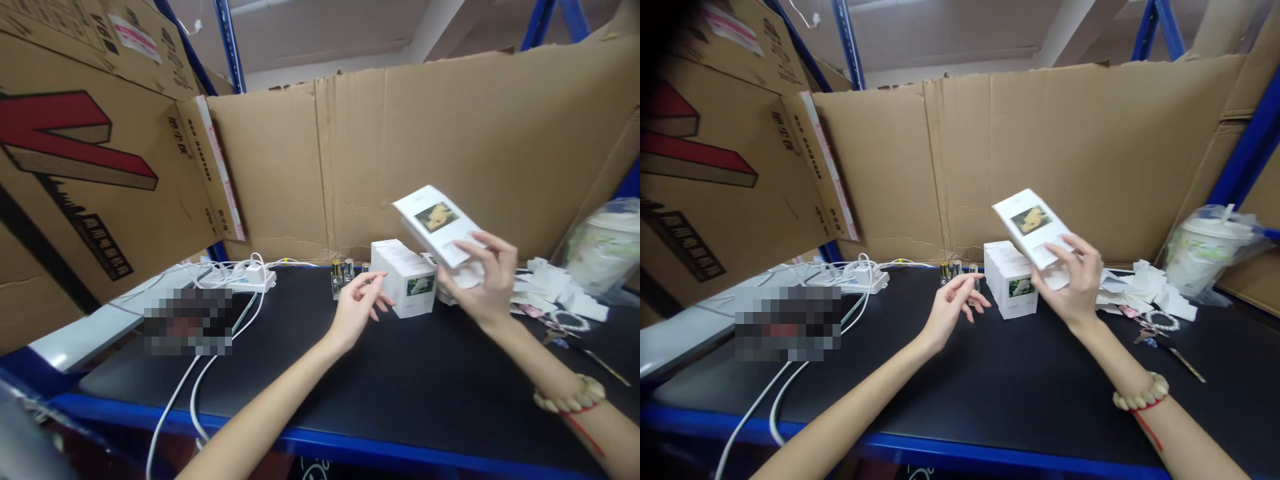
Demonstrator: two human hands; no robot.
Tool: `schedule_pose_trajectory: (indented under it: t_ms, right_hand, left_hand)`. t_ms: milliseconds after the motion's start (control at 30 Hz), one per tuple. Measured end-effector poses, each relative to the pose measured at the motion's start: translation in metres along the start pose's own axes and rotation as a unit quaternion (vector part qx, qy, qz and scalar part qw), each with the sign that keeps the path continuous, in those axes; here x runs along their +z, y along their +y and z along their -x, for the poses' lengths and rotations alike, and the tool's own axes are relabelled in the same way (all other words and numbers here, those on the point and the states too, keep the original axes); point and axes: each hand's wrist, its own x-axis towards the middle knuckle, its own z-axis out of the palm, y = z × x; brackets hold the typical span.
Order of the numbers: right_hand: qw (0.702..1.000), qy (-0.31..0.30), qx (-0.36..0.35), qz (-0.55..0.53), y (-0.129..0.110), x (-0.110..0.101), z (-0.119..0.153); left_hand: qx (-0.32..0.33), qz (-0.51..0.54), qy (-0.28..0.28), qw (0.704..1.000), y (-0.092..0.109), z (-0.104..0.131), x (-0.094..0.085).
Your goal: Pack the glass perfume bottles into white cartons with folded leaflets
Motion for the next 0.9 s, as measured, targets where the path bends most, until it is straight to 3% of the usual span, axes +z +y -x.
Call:
schedule_pose_trajectory:
  t_ms: [100, 233, 300, 400, 600, 733, 900]
  right_hand:
    - [0.986, -0.087, -0.114, -0.082, -0.025, 0.002, 0.012]
    - [0.963, -0.133, -0.170, -0.159, -0.039, 0.006, 0.026]
    - [0.961, -0.125, -0.137, -0.207, -0.040, 0.007, 0.028]
    - [0.951, -0.145, -0.026, -0.271, -0.040, 0.008, 0.029]
    - [0.858, -0.294, 0.158, -0.389, -0.050, 0.006, 0.033]
    - [0.827, -0.304, 0.215, -0.422, -0.057, 0.002, 0.031]
    - [0.827, -0.274, 0.236, -0.430, -0.058, 0.001, 0.028]
  left_hand:
    - [-0.022, 0.024, -0.010, 0.999, -0.006, 0.001, 0.003]
    - [0.011, 0.040, 0.062, 0.997, -0.011, -0.001, 0.001]
    - [-0.002, 0.046, 0.101, 0.994, -0.010, -0.004, -0.002]
    - [-0.012, 0.046, 0.137, 0.989, -0.007, -0.008, -0.005]
    - [-0.025, 0.044, 0.108, 0.993, -0.008, -0.006, -0.005]
    - [-0.056, 0.032, 0.085, 0.994, -0.008, -0.004, -0.005]
    - [-0.060, 0.032, 0.051, 0.996, -0.009, -0.003, -0.005]
